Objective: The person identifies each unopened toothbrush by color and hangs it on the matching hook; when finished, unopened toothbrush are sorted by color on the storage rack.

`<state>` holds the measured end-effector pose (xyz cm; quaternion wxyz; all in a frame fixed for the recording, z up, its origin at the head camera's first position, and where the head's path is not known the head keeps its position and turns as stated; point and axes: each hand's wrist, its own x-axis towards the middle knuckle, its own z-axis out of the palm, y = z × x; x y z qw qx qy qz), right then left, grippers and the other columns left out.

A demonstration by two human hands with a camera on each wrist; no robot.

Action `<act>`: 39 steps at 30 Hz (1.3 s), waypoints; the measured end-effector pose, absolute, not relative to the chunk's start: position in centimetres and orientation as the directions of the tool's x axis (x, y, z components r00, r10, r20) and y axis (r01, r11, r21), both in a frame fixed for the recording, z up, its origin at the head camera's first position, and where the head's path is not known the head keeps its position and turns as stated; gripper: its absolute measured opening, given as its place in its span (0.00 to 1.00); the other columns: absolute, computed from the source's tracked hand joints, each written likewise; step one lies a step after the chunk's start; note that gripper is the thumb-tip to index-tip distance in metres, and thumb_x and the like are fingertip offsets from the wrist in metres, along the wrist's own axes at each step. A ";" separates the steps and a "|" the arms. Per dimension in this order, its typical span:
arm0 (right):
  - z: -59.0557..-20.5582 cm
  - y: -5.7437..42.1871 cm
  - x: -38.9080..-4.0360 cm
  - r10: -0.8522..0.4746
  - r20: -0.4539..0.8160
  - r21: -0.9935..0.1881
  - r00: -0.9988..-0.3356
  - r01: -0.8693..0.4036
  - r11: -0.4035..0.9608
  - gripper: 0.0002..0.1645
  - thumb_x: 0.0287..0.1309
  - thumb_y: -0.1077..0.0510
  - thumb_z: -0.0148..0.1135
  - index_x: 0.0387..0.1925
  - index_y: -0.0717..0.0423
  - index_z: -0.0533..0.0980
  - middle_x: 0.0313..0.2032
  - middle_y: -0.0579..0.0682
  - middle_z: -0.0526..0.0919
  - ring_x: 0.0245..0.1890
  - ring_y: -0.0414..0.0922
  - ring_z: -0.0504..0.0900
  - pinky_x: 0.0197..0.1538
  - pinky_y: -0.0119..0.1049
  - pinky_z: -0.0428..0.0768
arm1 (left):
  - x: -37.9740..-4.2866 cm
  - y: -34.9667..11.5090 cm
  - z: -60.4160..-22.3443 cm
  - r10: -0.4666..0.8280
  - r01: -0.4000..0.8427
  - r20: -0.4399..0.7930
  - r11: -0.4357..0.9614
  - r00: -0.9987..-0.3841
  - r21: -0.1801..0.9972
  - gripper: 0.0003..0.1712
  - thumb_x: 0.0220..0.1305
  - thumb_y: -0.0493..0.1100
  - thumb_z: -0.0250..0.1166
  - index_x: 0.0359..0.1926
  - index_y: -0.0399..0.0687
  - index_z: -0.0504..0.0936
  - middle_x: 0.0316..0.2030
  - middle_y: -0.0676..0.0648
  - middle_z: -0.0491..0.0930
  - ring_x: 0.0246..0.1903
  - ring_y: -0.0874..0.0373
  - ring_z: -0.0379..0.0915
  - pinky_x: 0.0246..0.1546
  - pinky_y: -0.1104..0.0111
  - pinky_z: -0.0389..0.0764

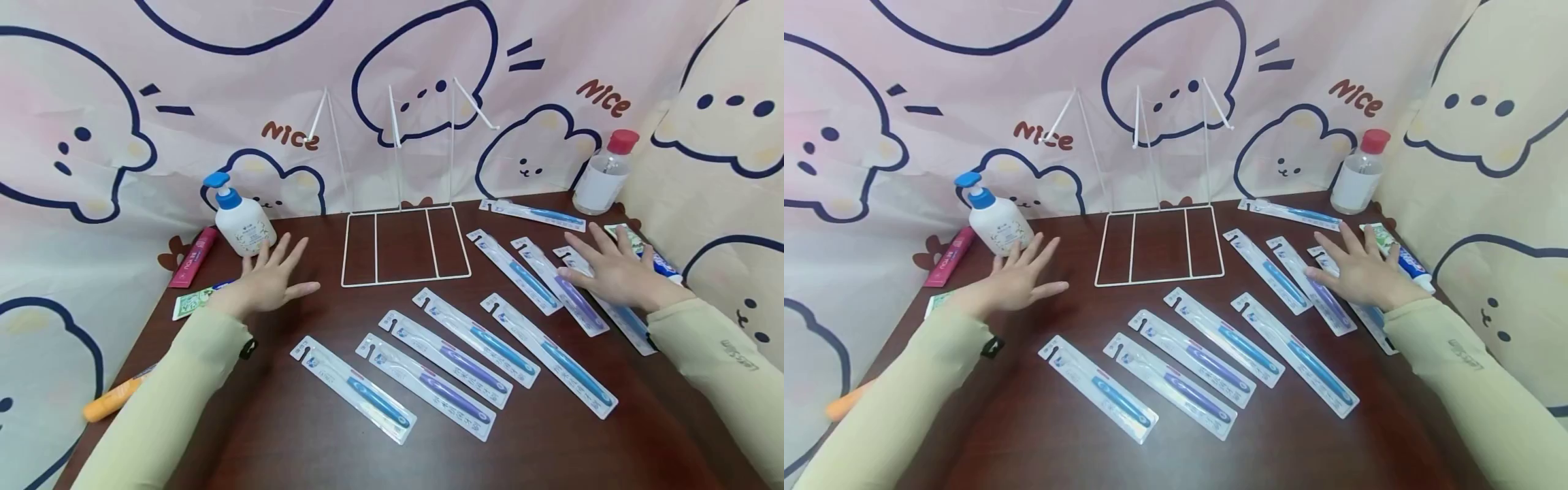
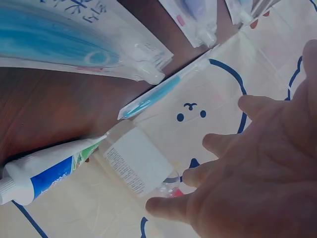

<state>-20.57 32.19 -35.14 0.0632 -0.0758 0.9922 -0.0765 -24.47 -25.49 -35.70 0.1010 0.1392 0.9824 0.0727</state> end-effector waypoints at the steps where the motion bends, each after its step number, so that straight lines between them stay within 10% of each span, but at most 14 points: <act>1: -35.0 32.4 -20.5 -0.161 -0.108 -0.162 -0.981 -0.142 0.976 0.52 0.54 0.24 0.40 0.72 0.43 0.38 0.68 0.66 0.30 0.60 0.63 0.12 0.46 0.70 0.19 | -25.1 -25.0 -35.7 0.314 0.281 -0.184 0.942 -0.932 0.182 0.56 0.50 0.79 0.46 0.71 0.65 0.31 0.70 0.42 0.26 0.65 0.34 0.15 0.52 0.34 0.27; 23: -36.0 37.4 -20.5 -0.114 -0.157 -0.196 -0.981 -0.082 0.977 0.51 0.55 0.28 0.46 0.68 0.57 0.52 0.63 0.72 0.50 0.61 0.75 0.40 0.52 0.73 0.46 | -33.1 -19.8 -39.5 0.497 0.459 -0.363 0.867 -0.788 0.192 0.54 0.56 0.72 0.50 0.72 0.50 0.38 0.70 0.37 0.33 0.65 0.30 0.29 0.51 0.31 0.44; 32: -36.1 36.4 -29.4 -0.171 -0.109 -0.306 -0.979 -0.130 0.943 0.41 0.59 0.38 0.52 0.64 0.62 0.61 0.57 0.67 0.67 0.53 0.63 0.68 0.51 0.63 0.64 | -32.7 -20.1 -39.5 0.481 0.438 -0.367 0.877 -0.796 0.200 0.57 0.56 0.72 0.51 0.72 0.45 0.34 0.70 0.40 0.31 0.65 0.31 0.28 0.53 0.33 0.42; 39: -37.3 33.6 -35.9 -0.165 -0.146 -0.266 -0.975 -0.122 0.956 0.31 0.63 0.51 0.54 0.62 0.64 0.63 0.56 0.67 0.68 0.55 0.64 0.66 0.55 0.60 0.62 | -32.9 -20.1 -39.5 0.469 0.441 -0.424 0.881 -0.774 0.169 0.64 0.50 0.75 0.53 0.71 0.47 0.31 0.71 0.44 0.27 0.66 0.34 0.24 0.54 0.34 0.40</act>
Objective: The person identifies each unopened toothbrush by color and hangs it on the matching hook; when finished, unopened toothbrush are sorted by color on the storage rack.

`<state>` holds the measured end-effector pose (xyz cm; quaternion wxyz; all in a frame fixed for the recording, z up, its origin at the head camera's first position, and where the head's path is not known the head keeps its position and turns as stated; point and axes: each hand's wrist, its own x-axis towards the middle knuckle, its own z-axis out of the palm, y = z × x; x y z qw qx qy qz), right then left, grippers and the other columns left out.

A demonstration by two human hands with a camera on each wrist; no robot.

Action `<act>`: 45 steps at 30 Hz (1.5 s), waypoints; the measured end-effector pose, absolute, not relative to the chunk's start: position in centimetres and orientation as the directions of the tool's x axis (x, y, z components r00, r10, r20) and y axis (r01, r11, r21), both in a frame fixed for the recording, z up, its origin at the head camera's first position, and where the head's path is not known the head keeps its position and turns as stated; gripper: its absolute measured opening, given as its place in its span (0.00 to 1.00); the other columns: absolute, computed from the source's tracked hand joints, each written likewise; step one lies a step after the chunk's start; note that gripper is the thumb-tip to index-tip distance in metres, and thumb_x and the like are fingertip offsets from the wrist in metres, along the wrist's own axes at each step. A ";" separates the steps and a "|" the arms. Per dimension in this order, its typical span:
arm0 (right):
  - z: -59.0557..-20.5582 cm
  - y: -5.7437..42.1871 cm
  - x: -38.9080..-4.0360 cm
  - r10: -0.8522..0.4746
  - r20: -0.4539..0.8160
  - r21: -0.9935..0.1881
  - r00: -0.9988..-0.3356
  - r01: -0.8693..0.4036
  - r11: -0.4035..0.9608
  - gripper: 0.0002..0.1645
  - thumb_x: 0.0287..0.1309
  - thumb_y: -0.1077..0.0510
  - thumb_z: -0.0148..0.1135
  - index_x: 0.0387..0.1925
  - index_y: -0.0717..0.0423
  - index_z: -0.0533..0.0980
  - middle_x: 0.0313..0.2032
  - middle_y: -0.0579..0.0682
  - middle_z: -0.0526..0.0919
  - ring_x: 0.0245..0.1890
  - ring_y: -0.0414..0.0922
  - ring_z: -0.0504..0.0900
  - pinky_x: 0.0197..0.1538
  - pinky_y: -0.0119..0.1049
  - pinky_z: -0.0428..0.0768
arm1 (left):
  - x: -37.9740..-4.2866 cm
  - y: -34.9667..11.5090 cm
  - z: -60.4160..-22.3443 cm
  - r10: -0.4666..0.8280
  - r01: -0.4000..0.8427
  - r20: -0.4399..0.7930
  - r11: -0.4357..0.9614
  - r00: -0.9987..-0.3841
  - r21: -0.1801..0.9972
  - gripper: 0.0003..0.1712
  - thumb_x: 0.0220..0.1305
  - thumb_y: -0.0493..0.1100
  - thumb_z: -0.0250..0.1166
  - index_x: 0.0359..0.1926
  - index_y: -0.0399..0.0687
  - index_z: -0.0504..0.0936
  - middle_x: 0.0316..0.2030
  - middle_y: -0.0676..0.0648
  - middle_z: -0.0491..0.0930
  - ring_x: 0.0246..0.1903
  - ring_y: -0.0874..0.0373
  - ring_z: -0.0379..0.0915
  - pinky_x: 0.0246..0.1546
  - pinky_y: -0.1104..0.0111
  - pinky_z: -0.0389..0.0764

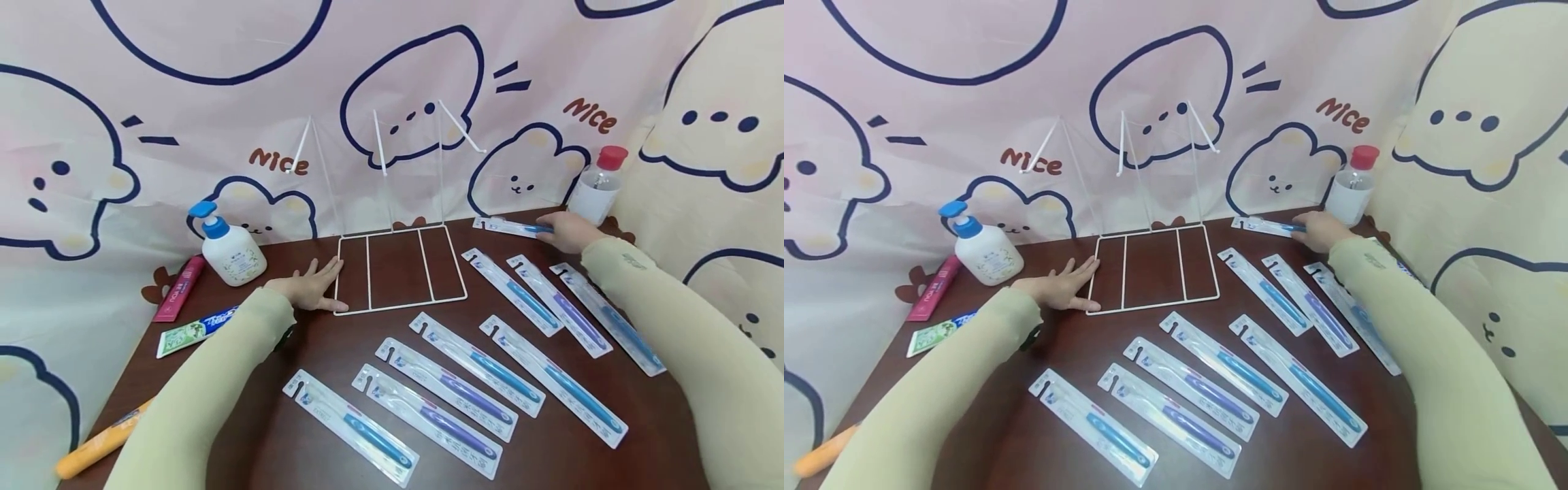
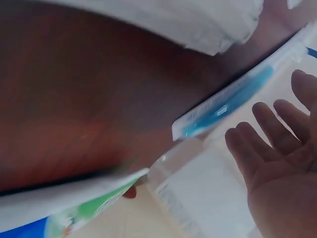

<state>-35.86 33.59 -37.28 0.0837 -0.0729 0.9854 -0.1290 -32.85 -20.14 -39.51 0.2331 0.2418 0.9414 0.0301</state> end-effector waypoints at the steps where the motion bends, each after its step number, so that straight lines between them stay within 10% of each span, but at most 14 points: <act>1: -37.6 33.3 -36.4 -0.166 -0.151 -0.249 -0.975 -0.125 0.960 0.31 0.63 0.51 0.55 0.62 0.64 0.64 0.57 0.67 0.68 0.56 0.64 0.66 0.55 0.59 0.62 | -32.8 -20.2 -39.6 0.469 0.444 -0.430 0.881 -0.771 0.165 0.65 0.48 0.76 0.54 0.71 0.47 0.31 0.70 0.44 0.26 0.66 0.34 0.23 0.54 0.34 0.39; 27: -37.5 33.8 -37.5 -0.083 -0.219 -0.256 -0.972 -0.024 0.966 0.27 0.50 0.53 0.67 0.47 0.67 0.73 0.39 0.63 0.77 0.38 0.57 0.74 0.41 0.53 0.71 | -32.4 -20.6 -40.2 0.455 0.433 -0.332 0.890 -0.826 0.142 0.71 0.36 0.83 0.54 0.72 0.53 0.34 0.71 0.45 0.32 0.67 0.38 0.27 0.56 0.36 0.41; 38: -32.7 32.3 -30.6 -0.077 -0.024 -0.608 -0.997 -0.047 0.793 0.43 0.61 0.47 0.55 0.67 0.59 0.45 0.55 0.69 0.61 0.47 0.68 0.69 0.42 0.68 0.67 | -32.3 -20.8 -40.3 0.463 0.444 -0.354 0.885 -0.813 0.139 0.68 0.39 0.82 0.52 0.72 0.56 0.34 0.71 0.46 0.29 0.67 0.38 0.26 0.57 0.36 0.40; 45: -29.5 29.3 -24.3 -0.154 0.133 -0.701 -0.979 -0.202 0.684 0.39 0.60 0.40 0.52 0.67 0.53 0.57 0.59 0.62 0.67 0.49 0.63 0.72 0.47 0.63 0.67 | -32.3 -20.8 -40.2 0.461 0.455 -0.364 0.884 -0.809 0.108 0.67 0.41 0.82 0.50 0.72 0.54 0.32 0.71 0.44 0.29 0.67 0.37 0.25 0.56 0.36 0.40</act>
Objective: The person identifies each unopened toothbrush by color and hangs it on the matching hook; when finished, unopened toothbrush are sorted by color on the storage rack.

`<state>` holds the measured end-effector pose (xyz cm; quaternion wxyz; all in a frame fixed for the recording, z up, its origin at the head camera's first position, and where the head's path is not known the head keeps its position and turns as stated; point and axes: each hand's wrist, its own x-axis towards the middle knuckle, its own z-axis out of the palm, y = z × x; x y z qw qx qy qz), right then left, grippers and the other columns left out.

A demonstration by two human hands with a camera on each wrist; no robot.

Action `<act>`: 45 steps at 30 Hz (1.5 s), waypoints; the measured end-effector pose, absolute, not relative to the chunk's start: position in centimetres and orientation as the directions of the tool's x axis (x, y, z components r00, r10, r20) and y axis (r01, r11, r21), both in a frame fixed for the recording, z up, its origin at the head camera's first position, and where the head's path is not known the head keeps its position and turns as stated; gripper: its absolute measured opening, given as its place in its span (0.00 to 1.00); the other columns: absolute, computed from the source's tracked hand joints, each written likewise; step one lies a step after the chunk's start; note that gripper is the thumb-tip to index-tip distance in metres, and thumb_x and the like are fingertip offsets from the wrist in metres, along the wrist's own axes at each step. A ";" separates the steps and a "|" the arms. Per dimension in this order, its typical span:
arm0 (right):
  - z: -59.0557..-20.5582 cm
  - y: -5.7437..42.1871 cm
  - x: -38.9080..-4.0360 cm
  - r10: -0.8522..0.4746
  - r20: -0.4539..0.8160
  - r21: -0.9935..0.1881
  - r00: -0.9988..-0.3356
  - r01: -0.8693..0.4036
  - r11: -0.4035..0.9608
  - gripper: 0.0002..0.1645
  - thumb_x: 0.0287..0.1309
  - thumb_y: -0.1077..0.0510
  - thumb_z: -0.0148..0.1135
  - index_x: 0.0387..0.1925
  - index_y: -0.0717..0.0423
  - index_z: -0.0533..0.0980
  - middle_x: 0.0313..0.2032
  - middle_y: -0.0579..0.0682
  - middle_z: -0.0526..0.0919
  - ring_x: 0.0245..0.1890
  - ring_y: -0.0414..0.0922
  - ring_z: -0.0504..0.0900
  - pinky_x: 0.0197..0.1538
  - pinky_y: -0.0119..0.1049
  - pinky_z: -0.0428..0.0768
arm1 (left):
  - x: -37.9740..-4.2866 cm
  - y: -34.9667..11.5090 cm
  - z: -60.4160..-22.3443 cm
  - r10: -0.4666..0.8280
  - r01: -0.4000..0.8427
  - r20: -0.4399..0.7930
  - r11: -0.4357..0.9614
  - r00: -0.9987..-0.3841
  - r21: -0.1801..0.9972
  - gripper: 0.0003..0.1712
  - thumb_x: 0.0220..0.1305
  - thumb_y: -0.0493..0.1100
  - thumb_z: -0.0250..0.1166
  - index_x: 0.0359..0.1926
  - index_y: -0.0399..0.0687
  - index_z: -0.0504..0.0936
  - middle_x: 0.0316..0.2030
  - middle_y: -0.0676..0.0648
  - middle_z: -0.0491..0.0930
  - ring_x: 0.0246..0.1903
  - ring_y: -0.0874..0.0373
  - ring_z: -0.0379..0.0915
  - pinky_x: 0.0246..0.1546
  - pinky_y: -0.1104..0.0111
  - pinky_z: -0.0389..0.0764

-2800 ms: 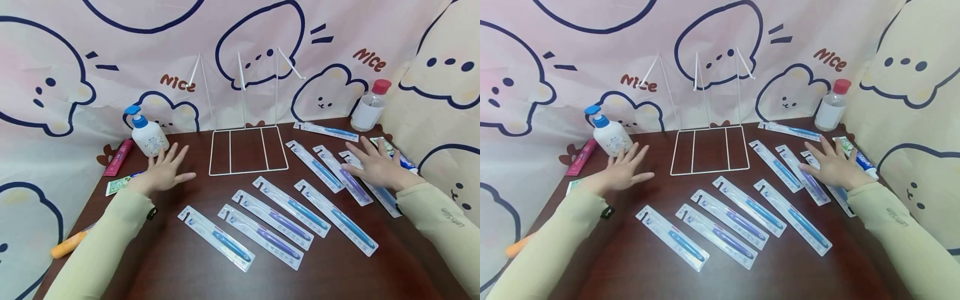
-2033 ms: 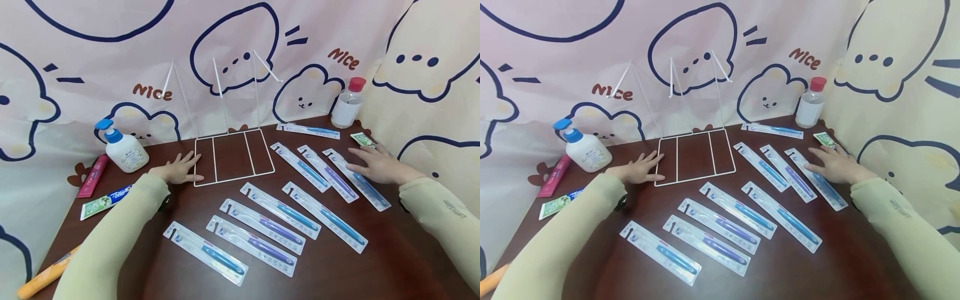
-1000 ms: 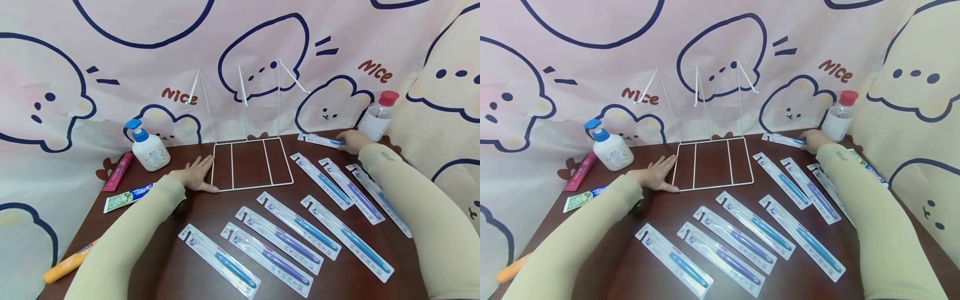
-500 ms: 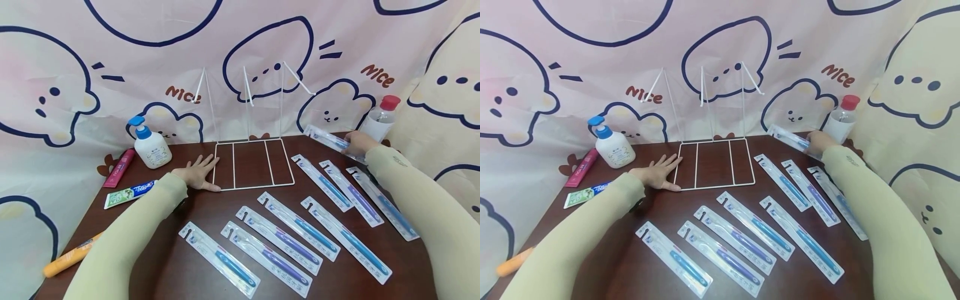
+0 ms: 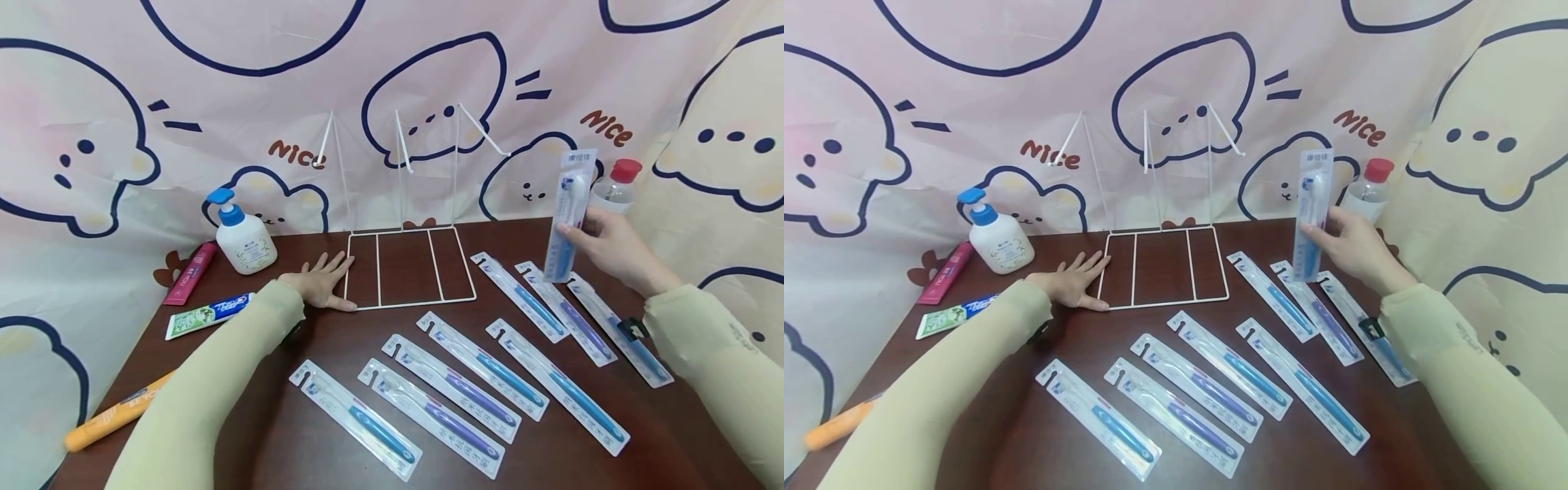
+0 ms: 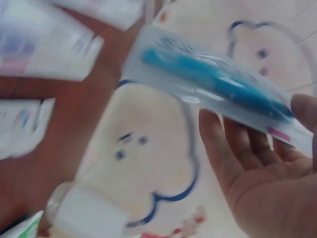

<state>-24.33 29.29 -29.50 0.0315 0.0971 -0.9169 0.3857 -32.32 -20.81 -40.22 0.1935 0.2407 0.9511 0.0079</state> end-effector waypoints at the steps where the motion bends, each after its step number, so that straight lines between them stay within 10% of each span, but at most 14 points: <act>1: -29.1 28.7 -23.6 -0.167 0.149 -0.695 -0.975 -0.223 0.683 0.37 0.60 0.41 0.54 0.65 0.54 0.61 0.57 0.61 0.70 0.48 0.61 0.74 0.48 0.61 0.69 | -32.3 -20.9 -40.2 0.457 0.451 -0.367 0.886 -0.810 0.108 0.67 0.42 0.82 0.50 0.72 0.54 0.32 0.71 0.44 0.28 0.67 0.37 0.25 0.56 0.36 0.40; 14: -26.5 21.7 -20.2 -0.339 0.186 -0.700 -0.922 -0.367 0.613 0.34 0.61 0.49 0.56 0.66 0.52 0.59 0.54 0.60 0.72 0.48 0.59 0.76 0.44 0.54 0.74 | -32.2 -21.1 -40.2 0.458 0.454 -0.378 0.885 -0.805 0.104 0.66 0.43 0.82 0.50 0.72 0.52 0.31 0.71 0.42 0.28 0.67 0.37 0.24 0.56 0.36 0.40; 45: -26.8 16.8 -32.1 -0.286 0.109 -0.736 -0.952 -0.271 0.620 0.35 0.69 0.49 0.40 0.71 0.52 0.43 0.65 0.62 0.58 0.60 0.57 0.64 0.56 0.53 0.65 | -32.3 -20.7 -40.2 0.426 0.446 -0.419 0.893 -0.802 0.054 0.66 0.44 0.82 0.48 0.71 0.54 0.27 0.70 0.43 0.25 0.67 0.38 0.22 0.58 0.38 0.40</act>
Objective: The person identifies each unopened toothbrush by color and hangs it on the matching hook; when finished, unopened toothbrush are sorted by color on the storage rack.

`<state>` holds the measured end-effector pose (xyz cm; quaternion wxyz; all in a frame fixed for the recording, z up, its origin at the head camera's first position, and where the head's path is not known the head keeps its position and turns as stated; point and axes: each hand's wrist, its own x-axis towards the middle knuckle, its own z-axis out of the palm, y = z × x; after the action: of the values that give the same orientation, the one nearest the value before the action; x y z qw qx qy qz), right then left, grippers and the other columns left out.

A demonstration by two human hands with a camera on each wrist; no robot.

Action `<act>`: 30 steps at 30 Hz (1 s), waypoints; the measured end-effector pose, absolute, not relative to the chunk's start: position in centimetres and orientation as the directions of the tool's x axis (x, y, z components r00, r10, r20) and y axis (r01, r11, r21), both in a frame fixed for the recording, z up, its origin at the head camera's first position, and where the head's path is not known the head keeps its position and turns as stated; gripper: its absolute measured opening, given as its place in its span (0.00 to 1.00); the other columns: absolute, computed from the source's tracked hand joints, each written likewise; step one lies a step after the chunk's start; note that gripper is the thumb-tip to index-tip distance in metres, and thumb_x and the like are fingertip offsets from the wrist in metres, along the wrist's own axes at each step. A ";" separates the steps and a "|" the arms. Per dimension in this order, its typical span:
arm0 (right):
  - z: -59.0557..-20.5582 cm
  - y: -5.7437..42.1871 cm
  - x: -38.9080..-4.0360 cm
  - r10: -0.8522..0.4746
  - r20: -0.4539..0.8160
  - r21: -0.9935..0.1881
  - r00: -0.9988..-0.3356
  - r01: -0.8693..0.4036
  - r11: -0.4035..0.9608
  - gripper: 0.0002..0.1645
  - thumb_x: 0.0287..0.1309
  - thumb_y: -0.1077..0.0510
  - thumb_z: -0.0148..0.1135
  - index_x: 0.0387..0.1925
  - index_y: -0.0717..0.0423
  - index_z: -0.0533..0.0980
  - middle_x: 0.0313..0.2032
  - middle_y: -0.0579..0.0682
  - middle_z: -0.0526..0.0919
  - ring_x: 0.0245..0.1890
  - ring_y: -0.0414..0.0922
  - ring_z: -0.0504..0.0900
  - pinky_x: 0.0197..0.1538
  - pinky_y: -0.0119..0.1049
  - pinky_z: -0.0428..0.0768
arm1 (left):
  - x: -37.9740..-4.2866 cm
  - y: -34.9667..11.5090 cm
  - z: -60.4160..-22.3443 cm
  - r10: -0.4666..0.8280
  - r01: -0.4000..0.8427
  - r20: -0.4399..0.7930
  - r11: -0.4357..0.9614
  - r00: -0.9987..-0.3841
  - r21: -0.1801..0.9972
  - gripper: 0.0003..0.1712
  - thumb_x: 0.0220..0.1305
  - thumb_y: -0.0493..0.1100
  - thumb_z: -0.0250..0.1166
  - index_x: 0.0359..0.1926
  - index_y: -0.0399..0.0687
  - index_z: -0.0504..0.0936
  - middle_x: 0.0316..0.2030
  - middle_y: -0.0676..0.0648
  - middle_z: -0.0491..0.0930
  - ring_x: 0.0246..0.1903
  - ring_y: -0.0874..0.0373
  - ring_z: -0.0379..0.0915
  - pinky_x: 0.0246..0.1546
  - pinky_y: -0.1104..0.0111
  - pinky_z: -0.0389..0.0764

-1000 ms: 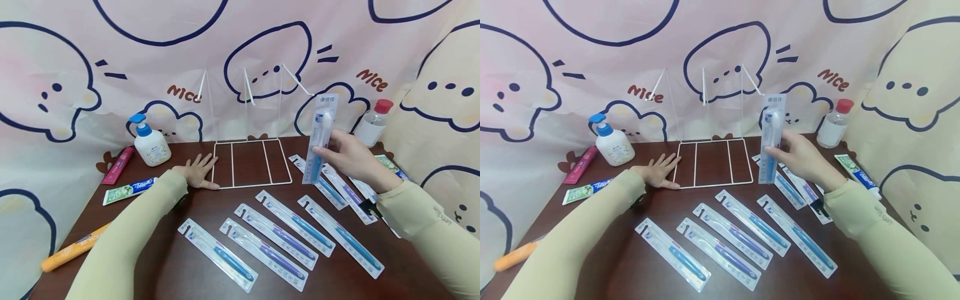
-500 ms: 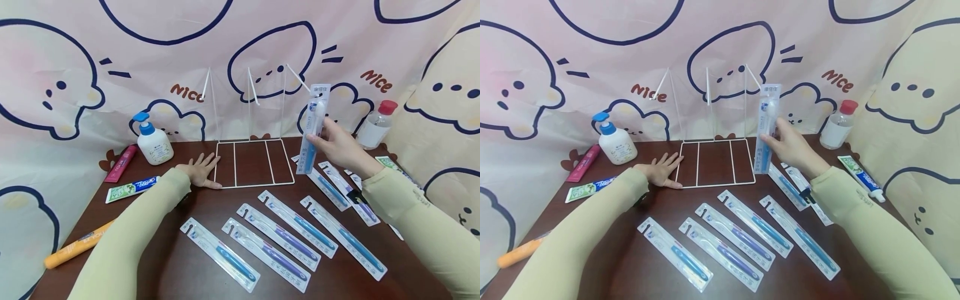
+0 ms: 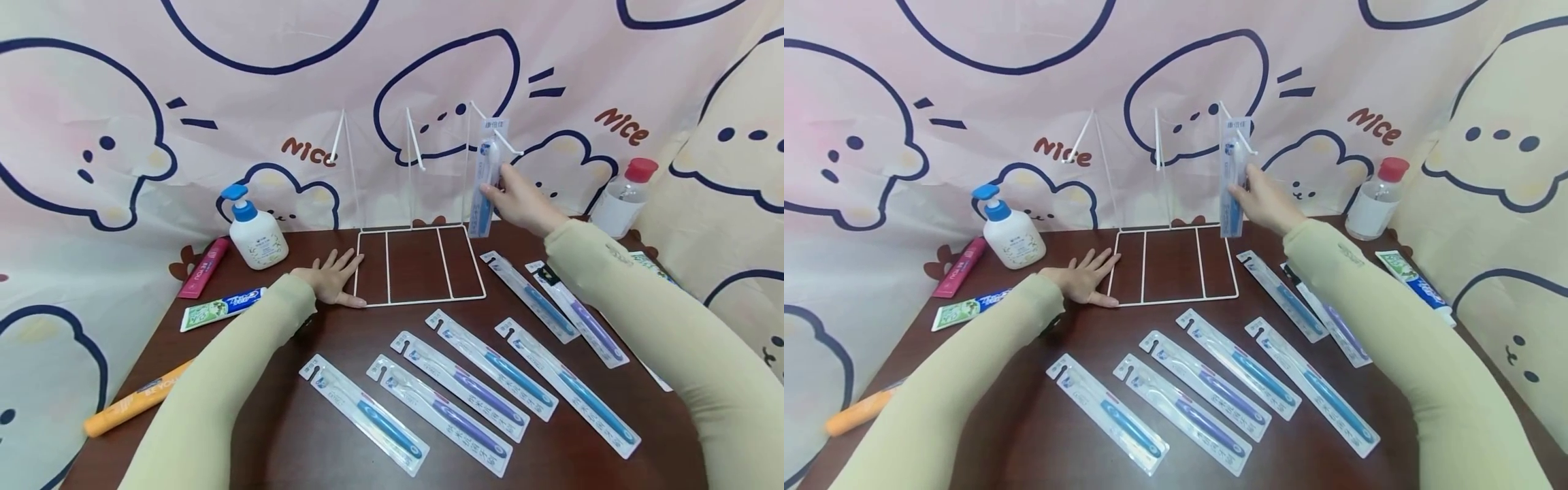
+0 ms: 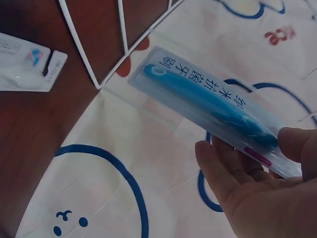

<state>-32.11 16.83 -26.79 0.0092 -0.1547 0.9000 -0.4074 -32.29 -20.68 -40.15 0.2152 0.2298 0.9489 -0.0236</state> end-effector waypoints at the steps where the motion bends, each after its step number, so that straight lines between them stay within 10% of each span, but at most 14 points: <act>1: -26.7 16.7 -32.7 -0.289 0.111 -0.741 -0.951 -0.273 0.614 0.35 0.69 0.50 0.40 0.71 0.53 0.43 0.65 0.62 0.58 0.61 0.57 0.63 0.57 0.53 0.64 | -32.3 -20.6 -40.2 0.429 0.448 -0.416 0.892 -0.802 0.055 0.66 0.44 0.82 0.48 0.71 0.54 0.28 0.70 0.43 0.25 0.67 0.38 0.23 0.58 0.38 0.40; 30: -25.8 15.0 -39.5 -0.265 -0.017 -0.779 -0.964 -0.153 0.608 0.35 0.70 0.51 0.39 0.71 0.53 0.40 0.65 0.64 0.58 0.60 0.58 0.65 0.60 0.52 0.60 | -32.2 -20.9 -40.1 0.435 0.444 -0.390 0.893 -0.812 0.071 0.66 0.41 0.83 0.48 0.72 0.57 0.32 0.71 0.45 0.28 0.67 0.38 0.25 0.59 0.39 0.42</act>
<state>-39.46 14.97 -25.82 0.0654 -0.1169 0.8942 -0.4272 -32.17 -20.88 -40.08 0.2020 0.2308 0.9517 -0.0117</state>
